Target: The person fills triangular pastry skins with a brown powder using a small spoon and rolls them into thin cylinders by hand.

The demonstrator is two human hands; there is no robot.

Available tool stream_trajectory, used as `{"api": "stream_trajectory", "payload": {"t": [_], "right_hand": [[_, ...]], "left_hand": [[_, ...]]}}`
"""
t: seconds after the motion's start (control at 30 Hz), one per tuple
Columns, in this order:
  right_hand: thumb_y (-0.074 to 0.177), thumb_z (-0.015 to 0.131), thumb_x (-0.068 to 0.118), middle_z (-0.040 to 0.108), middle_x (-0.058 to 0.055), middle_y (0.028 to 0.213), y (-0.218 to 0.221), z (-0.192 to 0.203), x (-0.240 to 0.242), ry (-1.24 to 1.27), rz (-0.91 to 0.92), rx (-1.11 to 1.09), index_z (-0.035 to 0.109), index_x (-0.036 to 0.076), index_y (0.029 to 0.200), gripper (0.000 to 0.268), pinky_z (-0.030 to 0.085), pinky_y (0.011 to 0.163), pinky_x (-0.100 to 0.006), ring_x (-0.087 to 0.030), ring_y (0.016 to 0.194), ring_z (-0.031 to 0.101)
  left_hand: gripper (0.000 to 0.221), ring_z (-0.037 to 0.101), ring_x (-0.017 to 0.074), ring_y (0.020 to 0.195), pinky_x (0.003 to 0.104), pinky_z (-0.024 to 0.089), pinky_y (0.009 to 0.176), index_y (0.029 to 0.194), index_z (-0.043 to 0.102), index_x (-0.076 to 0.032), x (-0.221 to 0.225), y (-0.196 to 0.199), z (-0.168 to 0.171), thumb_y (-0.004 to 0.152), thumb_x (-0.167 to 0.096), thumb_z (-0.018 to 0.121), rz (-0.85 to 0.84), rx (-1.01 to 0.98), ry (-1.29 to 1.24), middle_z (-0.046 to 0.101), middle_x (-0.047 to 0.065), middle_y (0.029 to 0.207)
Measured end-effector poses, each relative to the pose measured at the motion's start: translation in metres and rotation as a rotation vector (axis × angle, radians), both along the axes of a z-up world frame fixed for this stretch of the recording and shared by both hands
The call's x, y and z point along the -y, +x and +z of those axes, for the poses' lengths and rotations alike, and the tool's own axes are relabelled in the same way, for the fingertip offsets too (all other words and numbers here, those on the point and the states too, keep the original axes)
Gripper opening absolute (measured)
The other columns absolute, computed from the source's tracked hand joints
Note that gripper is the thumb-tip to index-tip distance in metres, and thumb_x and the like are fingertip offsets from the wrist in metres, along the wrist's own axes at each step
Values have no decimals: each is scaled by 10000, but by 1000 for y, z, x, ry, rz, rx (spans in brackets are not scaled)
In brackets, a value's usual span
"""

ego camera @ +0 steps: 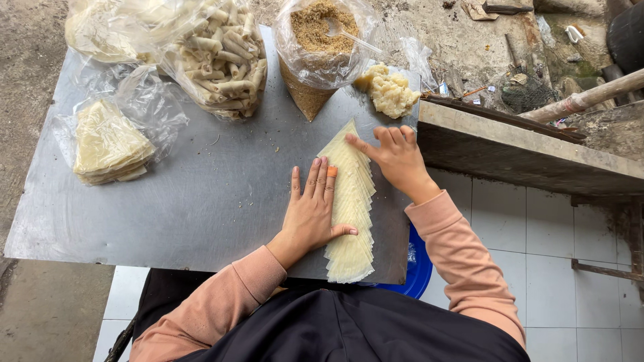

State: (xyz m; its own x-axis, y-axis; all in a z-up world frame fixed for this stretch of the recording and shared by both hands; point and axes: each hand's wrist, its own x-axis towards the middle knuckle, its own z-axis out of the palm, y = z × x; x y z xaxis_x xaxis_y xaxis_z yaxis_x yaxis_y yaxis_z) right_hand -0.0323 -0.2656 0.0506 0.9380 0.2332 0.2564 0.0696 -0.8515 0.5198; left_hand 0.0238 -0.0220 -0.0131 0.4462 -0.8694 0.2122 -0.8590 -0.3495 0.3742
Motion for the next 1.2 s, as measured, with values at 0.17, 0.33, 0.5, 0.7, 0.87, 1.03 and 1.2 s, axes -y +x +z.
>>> {"api": "stream_trajectory", "payload": {"t": [0.17, 0.33, 0.5, 0.7, 0.87, 1.03, 1.2], "right_hand": [[938, 554, 3, 504, -6, 1058, 24, -2, 16, 96, -89, -65, 533, 411, 1557, 742, 355, 958, -364, -172, 1002, 498], [880, 556, -37, 526, -22, 1077, 31, 0, 17, 195, -158, -35, 597, 392, 1498, 753, 357, 942, -378, -210, 1015, 500], [874, 573, -52, 503, -46, 1078, 26, -2, 6, 287, -103, -47, 634, 331, 1476, 717, 344, 928, -395, -226, 1023, 482], [821, 506, -104, 432, -62, 1069, 5, 18, -5, 988, -201, 15, 619, 187, 1467, 717, 390, 893, -328, -195, 1002, 437], [971, 483, -19, 499, -46, 1007, -73, 26, -42, 2175, -218, -244, 576, -15, 1414, 452, 426, 740, -246, -118, 842, 495], [1106, 379, 101, 567, -61, 699, -149, 13, -88, 2942, -263, -526, 497, -133, 1370, 372, 355, 371, -176, -39, 431, 413], [1008, 368, 53, 492, 7, 533, -176, -5, -120, 2847, -489, -664, 452, -98, 1462, 486, 305, 313, -155, -16, 352, 366]], "left_hand": [[1405, 57, 398, 1564, 655, -19, 1203, 1554, 201, 123, 0, 0, -1, 702, -991, 286, 0, 10, 5, 166, 315, 1644], [1402, 57, 399, 1567, 655, -19, 1205, 1555, 202, 121, 0, 0, 0, 707, -993, 280, -1, 12, 11, 167, 317, 1645], [1395, 57, 395, 1568, 655, -18, 1208, 1560, 212, 119, 1, 0, -3, 716, -990, 279, 4, 19, 0, 174, 309, 1648], [1342, 70, 396, 1570, 668, -20, 1200, 1557, 219, 122, 1, 2, 2, 763, -957, 299, 10, 28, -13, 183, 312, 1649], [1190, 128, 398, 1556, 685, 15, 1179, 1583, 255, 41, -8, 2, 22, 827, -860, 440, 4, 20, -75, 206, 297, 1642], [951, 451, 313, 1366, 499, 327, 1115, 1549, 388, -89, -53, -22, 52, 800, -531, 773, -49, -163, -226, 487, 150, 1467], [870, 547, 239, 1063, 397, 390, 866, 1465, 446, -91, -82, -55, 61, 731, -328, 850, -60, -287, -155, 583, 63, 1139]]}}
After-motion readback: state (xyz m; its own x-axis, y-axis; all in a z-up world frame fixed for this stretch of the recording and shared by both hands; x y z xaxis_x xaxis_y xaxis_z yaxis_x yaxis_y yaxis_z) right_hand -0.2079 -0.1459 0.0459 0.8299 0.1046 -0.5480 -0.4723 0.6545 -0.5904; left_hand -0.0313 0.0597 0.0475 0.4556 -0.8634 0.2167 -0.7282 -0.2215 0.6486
